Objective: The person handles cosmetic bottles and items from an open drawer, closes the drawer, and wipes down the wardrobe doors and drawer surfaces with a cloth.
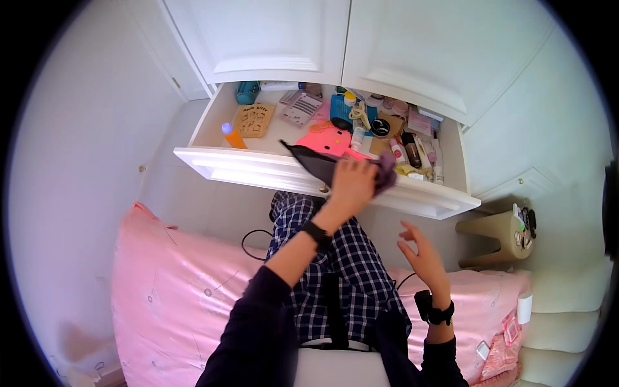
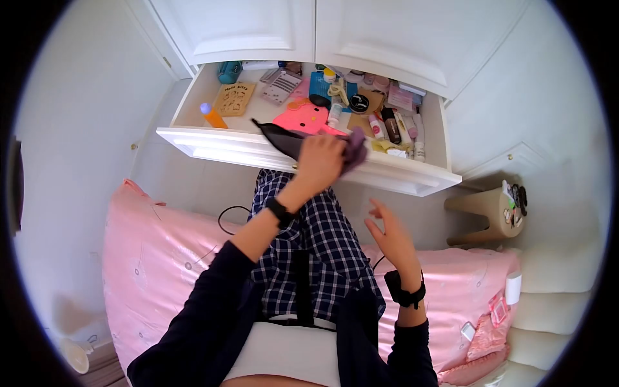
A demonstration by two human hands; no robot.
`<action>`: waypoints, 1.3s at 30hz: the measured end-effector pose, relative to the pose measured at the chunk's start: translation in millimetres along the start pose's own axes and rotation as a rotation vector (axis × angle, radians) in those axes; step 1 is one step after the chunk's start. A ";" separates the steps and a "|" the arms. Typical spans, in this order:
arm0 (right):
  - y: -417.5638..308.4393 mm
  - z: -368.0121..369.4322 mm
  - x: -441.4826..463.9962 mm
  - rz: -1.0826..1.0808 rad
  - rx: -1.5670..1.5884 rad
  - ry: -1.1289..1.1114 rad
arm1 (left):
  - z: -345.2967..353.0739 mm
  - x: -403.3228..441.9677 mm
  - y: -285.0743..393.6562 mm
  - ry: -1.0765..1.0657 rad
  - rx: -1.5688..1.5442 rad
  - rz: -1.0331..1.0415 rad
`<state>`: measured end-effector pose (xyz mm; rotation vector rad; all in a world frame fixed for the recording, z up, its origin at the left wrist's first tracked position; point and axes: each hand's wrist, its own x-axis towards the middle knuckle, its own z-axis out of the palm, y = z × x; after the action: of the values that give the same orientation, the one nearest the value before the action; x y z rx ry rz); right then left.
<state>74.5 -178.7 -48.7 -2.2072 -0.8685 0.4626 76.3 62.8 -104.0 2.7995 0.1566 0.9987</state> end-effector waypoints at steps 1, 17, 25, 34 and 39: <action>-6.2 -2.2 5.7 -0.043 -0.031 0.089 | 10.7 4.8 15.3 0.065 -0.057 0.019; -57.6 24.7 41.3 -0.153 0.165 0.214 | -122.2 3.3 45.9 -0.032 -0.734 -0.185; -72.4 29.5 31.6 -0.384 0.069 0.290 | -145.9 -7.1 50.4 -0.197 -0.100 -0.176; -88.9 -7.8 -18.2 -0.311 1.645 -0.459 | -143.3 3.4 59.7 -0.142 -0.262 -0.154; -88.1 31.6 -0.1 -0.193 1.228 -0.496 | -130.9 5.1 66.5 -0.336 -0.116 -0.056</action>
<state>17.8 -117.4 -6.4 -0.8833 -0.7108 1.1043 -0.1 14.0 11.6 2.7868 0.1278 0.4969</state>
